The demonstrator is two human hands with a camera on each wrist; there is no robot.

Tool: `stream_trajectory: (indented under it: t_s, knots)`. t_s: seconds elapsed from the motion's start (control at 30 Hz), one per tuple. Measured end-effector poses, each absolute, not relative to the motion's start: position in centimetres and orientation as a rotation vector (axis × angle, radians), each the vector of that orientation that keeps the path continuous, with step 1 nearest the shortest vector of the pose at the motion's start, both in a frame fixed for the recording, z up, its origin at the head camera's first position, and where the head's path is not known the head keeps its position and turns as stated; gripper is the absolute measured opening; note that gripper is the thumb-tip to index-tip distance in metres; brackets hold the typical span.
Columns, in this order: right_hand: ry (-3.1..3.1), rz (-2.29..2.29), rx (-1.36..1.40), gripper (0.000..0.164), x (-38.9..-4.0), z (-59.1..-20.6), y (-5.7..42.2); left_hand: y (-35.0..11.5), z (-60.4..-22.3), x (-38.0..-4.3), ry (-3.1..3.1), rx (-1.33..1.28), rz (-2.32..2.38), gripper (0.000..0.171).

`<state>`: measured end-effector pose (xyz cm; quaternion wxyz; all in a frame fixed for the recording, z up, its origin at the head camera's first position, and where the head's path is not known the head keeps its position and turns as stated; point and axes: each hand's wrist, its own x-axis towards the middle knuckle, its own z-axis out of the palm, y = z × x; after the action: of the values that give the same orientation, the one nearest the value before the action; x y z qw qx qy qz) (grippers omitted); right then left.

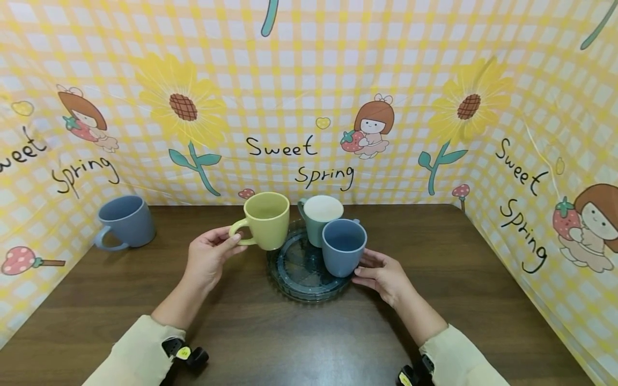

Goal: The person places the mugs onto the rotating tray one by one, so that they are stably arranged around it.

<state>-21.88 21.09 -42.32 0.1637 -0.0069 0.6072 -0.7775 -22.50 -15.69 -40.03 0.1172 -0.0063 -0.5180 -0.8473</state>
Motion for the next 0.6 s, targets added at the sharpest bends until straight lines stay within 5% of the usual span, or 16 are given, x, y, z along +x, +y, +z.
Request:
stream_trajectory:
  t_s: [0.6]
  knots:
    - [1.769, -2.212, -0.050, 0.073, -21.5, -42.6, 21.1, -13.8, -40.4, -23.4, -1.562, -0.017, -2.485, 0.020]
